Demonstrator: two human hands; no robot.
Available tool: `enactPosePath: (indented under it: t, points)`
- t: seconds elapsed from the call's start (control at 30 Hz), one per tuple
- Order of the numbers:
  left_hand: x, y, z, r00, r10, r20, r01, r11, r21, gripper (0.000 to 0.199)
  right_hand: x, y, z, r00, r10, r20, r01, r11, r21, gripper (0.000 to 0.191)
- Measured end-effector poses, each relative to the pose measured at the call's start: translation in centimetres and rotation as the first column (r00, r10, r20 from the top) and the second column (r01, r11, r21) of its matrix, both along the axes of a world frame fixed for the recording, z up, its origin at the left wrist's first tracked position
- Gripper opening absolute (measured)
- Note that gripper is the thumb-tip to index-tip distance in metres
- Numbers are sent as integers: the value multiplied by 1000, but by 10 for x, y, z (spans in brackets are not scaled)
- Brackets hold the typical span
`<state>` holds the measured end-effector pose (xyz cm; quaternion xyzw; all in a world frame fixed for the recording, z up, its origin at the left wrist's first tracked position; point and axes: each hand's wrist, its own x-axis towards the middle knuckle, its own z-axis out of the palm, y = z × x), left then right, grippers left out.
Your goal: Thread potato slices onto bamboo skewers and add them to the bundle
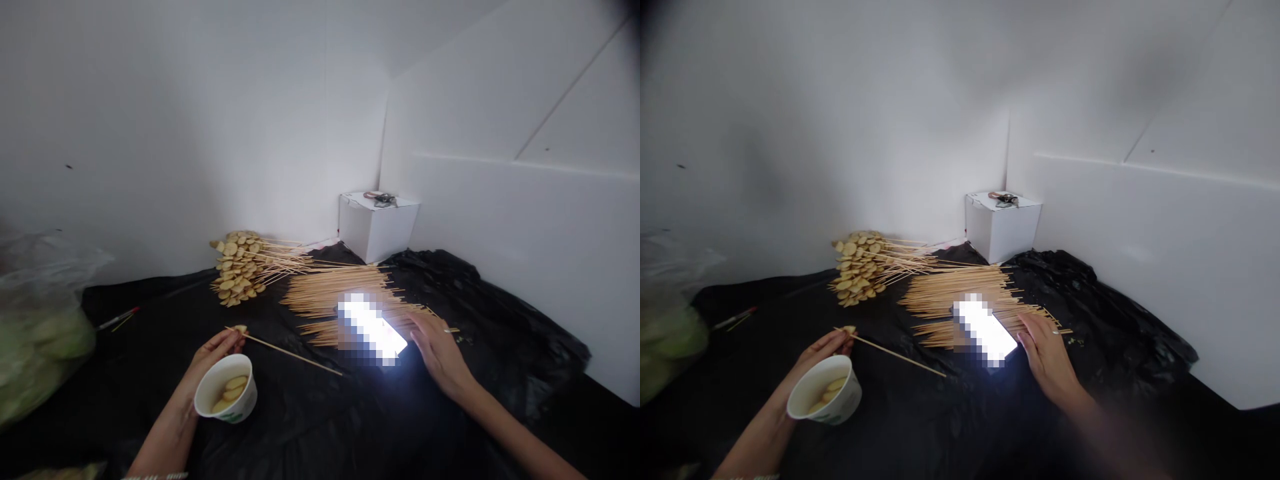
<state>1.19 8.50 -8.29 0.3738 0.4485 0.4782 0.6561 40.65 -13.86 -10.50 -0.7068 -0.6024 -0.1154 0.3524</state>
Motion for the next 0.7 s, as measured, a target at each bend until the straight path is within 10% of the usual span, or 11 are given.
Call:
enactPosePath:
  t: [0.7]
  points:
    - [2, -6, 8, 1000, -11, 5, 11, 1000, 2, 21, -7, -1, 0, 968, -29, 251, 41, 998, -42, 40]
